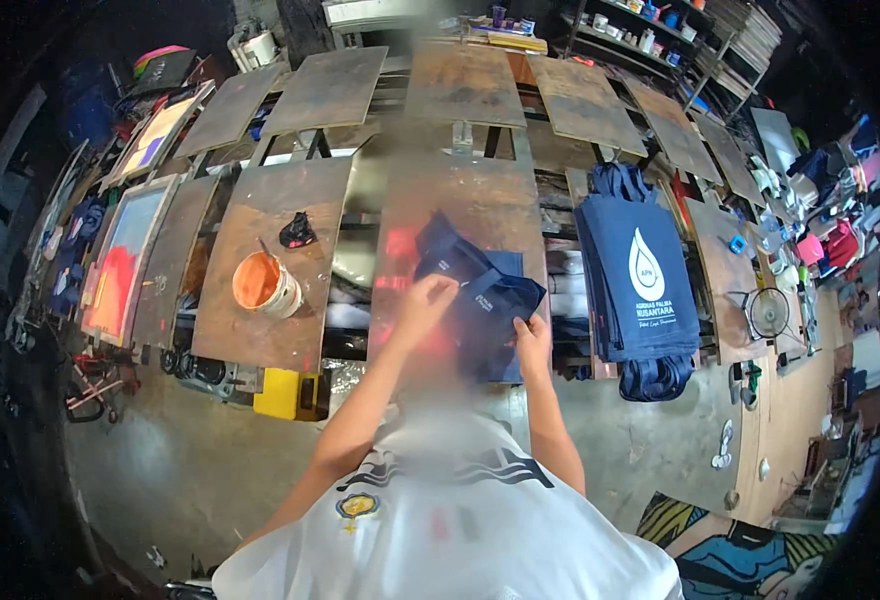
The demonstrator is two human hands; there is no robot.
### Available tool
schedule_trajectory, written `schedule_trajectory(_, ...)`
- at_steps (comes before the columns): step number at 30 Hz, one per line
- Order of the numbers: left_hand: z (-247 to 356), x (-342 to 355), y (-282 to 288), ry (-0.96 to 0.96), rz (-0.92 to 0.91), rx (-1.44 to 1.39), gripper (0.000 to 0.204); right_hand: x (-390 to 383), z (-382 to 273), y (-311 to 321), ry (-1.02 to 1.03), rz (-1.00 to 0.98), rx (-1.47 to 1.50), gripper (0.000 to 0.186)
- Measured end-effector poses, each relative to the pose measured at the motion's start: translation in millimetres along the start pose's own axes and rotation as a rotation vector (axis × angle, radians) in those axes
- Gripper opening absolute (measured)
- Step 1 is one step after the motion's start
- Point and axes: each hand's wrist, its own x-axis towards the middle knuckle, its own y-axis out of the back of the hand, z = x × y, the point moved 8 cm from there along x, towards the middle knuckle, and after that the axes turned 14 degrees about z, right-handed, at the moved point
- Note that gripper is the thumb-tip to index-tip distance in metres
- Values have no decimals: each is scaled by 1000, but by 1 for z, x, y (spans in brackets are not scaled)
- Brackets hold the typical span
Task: Screen printing a white logo onto blue tote bags at a printing station.
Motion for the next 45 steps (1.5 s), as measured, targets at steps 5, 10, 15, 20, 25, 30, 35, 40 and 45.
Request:
schedule_trajectory(5, -17, -5, -21, 54, -73, 92, 15, 7, -3, 8, 64, 18, -82, 14)
schedule_trajectory(10, 21, -13, -38, 270, -228, 67, 40, -19, -47, -17, 288, -82, -263, 24)
schedule_trajectory(15, 26, 0, -12, 126, -107, 137, 38, -50, -61, -53, 595, -338, -511, 34)
schedule_trajectory(20, 47, -9, -3, 95, -83, 209, 38, -59, -70, -60, 308, -548, -212, 43)
schedule_trajectory(25, 25, -30, -5, 90, -175, 178, 40, -69, -106, -68, 285, -538, -342, 24)
schedule_trajectory(30, 76, -41, 17, 222, -123, 40, 39, -61, -107, -48, 356, -470, -185, 16)
schedule_trajectory(35, 119, -56, 45, 128, -35, 81, 28, -56, -99, -28, 344, -547, -161, 17)
schedule_trajectory(40, 130, -62, 43, 26, -67, 183, 24, -55, -101, -19, 336, -584, -195, 20)
schedule_trajectory(45, 121, -68, 33, 117, -196, 287, 30, -55, -101, -21, 340, -633, -187, 20)
